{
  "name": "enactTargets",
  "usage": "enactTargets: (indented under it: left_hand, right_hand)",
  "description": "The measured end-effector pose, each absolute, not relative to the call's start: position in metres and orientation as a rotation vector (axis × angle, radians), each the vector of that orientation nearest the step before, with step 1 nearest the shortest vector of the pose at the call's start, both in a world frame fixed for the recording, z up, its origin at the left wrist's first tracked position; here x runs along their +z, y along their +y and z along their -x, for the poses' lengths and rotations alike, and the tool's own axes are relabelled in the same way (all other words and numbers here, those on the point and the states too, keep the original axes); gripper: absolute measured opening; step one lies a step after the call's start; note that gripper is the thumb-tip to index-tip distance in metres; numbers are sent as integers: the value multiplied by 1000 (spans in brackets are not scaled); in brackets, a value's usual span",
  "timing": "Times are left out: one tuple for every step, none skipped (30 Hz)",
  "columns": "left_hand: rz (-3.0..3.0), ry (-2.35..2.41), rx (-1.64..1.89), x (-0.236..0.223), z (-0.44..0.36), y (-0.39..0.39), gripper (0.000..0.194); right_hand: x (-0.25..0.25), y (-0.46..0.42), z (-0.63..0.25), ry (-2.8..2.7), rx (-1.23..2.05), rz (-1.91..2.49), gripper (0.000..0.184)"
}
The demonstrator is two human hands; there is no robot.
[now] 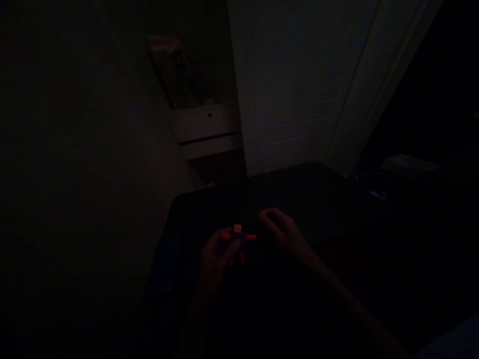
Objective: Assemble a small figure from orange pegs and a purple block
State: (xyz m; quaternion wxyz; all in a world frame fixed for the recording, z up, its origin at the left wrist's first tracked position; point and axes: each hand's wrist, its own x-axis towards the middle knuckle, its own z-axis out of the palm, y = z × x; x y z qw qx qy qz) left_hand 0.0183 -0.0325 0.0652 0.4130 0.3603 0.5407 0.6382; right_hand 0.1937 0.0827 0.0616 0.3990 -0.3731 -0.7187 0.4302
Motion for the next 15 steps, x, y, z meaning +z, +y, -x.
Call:
enactTargets:
  left_hand:
    - [-914,1345,1610,66,-18,-33,33]
    - [-926,1337,1616,66,-18,-33,34]
    - [-942,1334,1621,66,-18,-33,36]
    - [-963,1336,1618,66,-18,-33,36]
    - [-981,1340,1617,66,-18,-33,37]
    - [-996,1345,1617,66,-19,-33,37]
    - [-1010,1350,1616,65,-19,-33,37]
    - [-1020,1354,1615,65,-19,-33,37]
    - [-1027,1356,1615,66,-19,-33,36]
    - [-1033,1356,1617,66,-20,-33,36]
    - [-1038,1354,1621,67,-20,-33,35]
    - [-1049,1350,1624,68,-20,-33,34]
    - [-1062,1345,1626,70,-21,-34,33]
    - [-1077,1342,1626,72,-21,-34,32]
    - [-1089,1340,1621,73,-22,-35,31]
  right_hand:
    - [66,79,-192,-1824,1075,916,29]
    - [71,74,-191,-1832,1059,886,28]
    - [76,70,-190,-1846,1044,858,26]
    - [81,66,-189,-1856,1025,837,24]
    - [85,63,-189,-1864,1008,823,22]
    - [89,59,-188,-1871,995,813,20]
    - [93,56,-188,-1871,977,805,19]
    - [97,53,-188,-1871,957,795,19]
    - [101,50,-187,-1873,930,781,19]
    - [104,48,-186,-1878,897,762,20]
    - [108,46,-186,-1889,866,737,20]
    - [111,44,-185,-1905,841,709,20]
    - [113,43,-185,-1919,819,679,18]
    - [115,42,-184,-1933,803,651,17]
    - [116,41,-184,-1943,793,632,16]
